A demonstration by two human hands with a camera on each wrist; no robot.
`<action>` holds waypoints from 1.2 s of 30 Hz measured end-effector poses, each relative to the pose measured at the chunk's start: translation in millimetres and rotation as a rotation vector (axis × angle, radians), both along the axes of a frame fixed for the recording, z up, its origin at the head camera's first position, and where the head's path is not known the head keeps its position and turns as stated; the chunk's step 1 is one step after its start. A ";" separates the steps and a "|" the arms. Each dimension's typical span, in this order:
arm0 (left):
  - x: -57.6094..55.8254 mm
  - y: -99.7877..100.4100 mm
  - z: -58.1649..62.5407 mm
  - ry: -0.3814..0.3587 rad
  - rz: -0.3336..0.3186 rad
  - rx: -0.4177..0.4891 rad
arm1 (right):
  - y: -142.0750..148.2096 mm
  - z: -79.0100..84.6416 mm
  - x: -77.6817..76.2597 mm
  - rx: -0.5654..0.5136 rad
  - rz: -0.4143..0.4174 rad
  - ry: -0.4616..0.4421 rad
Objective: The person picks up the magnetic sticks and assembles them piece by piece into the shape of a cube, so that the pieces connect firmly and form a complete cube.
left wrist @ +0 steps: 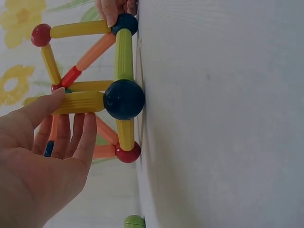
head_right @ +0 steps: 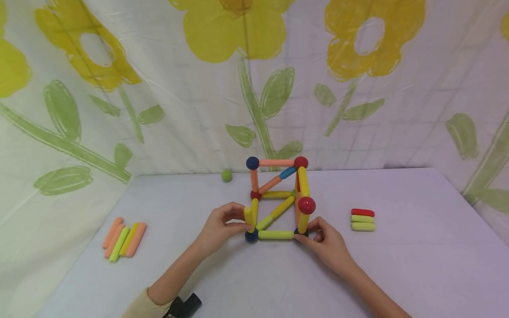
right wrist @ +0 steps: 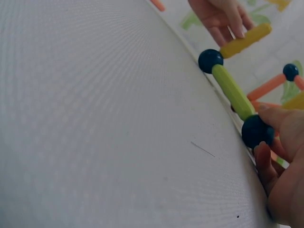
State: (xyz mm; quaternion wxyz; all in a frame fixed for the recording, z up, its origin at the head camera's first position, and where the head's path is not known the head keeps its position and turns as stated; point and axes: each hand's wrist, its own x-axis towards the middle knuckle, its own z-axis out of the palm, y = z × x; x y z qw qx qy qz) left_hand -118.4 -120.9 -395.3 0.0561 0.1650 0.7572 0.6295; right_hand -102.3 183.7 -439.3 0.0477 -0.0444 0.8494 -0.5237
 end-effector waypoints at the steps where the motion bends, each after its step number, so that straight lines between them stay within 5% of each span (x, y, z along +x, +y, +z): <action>1: -0.4 -1.3 0.1 0.005 0.001 -0.004 | 0.1 -0.3 0.0 0.000 0.001 0.002; 8: -2.5 -21.3 17.2 0.077 0.052 -0.018 | 0.6 -0.9 0.3 0.005 0.006 0.008; 16: 2.6 -66.2 54.4 0.148 0.210 0.033 | 0.6 -1.3 0.0 0.016 -0.004 0.032; 22: 11.9 -107.0 69.7 0.163 0.325 0.045 | 0.3 -3.2 -0.6 0.017 -0.004 0.041; 28: 25.7 -143.4 67.0 0.115 0.452 -0.089 | -0.4 -2.0 -1.0 0.025 -0.015 0.034; 32: 35.5 -170.4 55.5 0.097 0.553 -0.216 | -0.5 -1.3 -0.6 0.027 -0.020 0.017; 36: 46.9 -203.1 40.9 0.035 0.588 -0.283 | -1.2 -1.5 -0.2 0.026 -0.019 0.008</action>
